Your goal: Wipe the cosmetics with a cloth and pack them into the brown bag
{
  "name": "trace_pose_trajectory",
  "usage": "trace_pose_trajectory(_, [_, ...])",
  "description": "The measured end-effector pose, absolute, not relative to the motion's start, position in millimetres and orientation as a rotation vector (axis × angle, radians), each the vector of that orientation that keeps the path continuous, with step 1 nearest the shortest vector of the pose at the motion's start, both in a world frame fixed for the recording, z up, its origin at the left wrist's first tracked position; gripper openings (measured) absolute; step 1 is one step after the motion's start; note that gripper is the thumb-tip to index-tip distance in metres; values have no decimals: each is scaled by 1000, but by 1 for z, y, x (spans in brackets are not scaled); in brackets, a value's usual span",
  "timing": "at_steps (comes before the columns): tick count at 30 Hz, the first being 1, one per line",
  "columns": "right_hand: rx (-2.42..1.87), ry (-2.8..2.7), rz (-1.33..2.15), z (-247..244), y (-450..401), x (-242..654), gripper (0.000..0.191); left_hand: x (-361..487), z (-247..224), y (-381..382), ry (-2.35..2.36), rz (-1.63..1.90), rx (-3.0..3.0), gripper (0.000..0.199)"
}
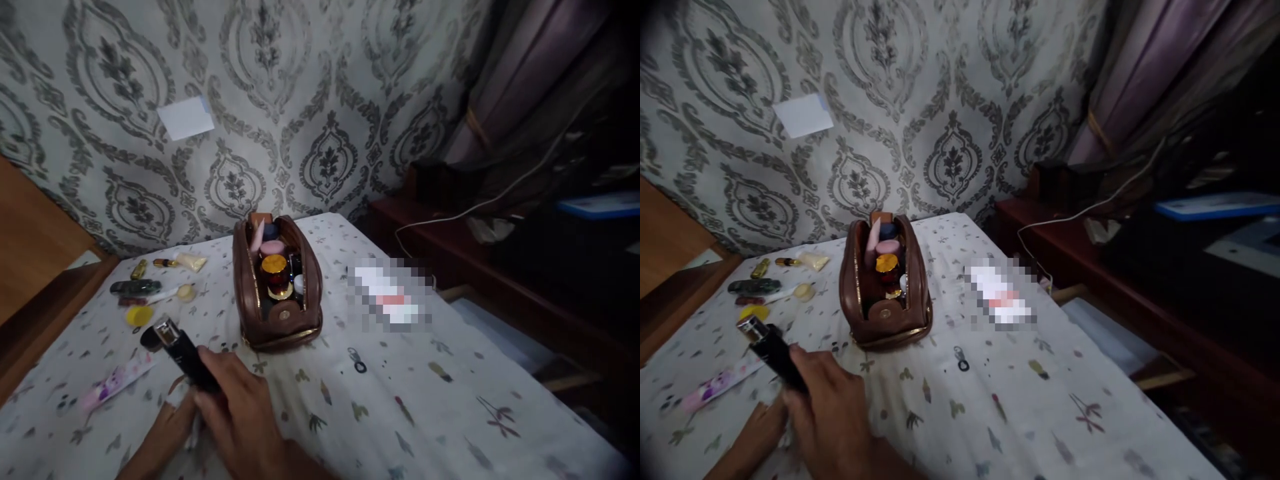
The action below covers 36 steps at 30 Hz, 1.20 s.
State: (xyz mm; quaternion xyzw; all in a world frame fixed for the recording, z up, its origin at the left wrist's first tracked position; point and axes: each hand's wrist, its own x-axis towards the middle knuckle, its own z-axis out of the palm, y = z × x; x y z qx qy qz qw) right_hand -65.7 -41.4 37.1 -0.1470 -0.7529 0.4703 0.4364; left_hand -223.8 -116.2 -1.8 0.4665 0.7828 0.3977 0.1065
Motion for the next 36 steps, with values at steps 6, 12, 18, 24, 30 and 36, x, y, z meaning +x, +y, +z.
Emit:
trace_pose_trajectory(6, [-530,-1999,1273,41,-39,-65,47,-268,-36,-142,2510,858,1415,25])
trace_pose_trajectory(12, [-491,-1980,1263,43,-38,-64,43,-259,-30,-134,2328,1074,1268,23])
trace_pose_trajectory(18, [-325,-1890,1170,35,-41,-68,37,-232,-14,-121,2255,1350,738,24])
trace_pose_trajectory(24, [-301,-1753,1193,36,-40,-68,31,-210,37,-90,1825,1678,608,53])
trace_pose_trajectory(30, [-284,-1811,1172,45,-42,-61,32,-220,61,-90,1612,1860,478,42])
trace_pose_trajectory(36, [-346,-1683,1250,71,-33,-52,29,-227,55,-92,1500,1791,553,51])
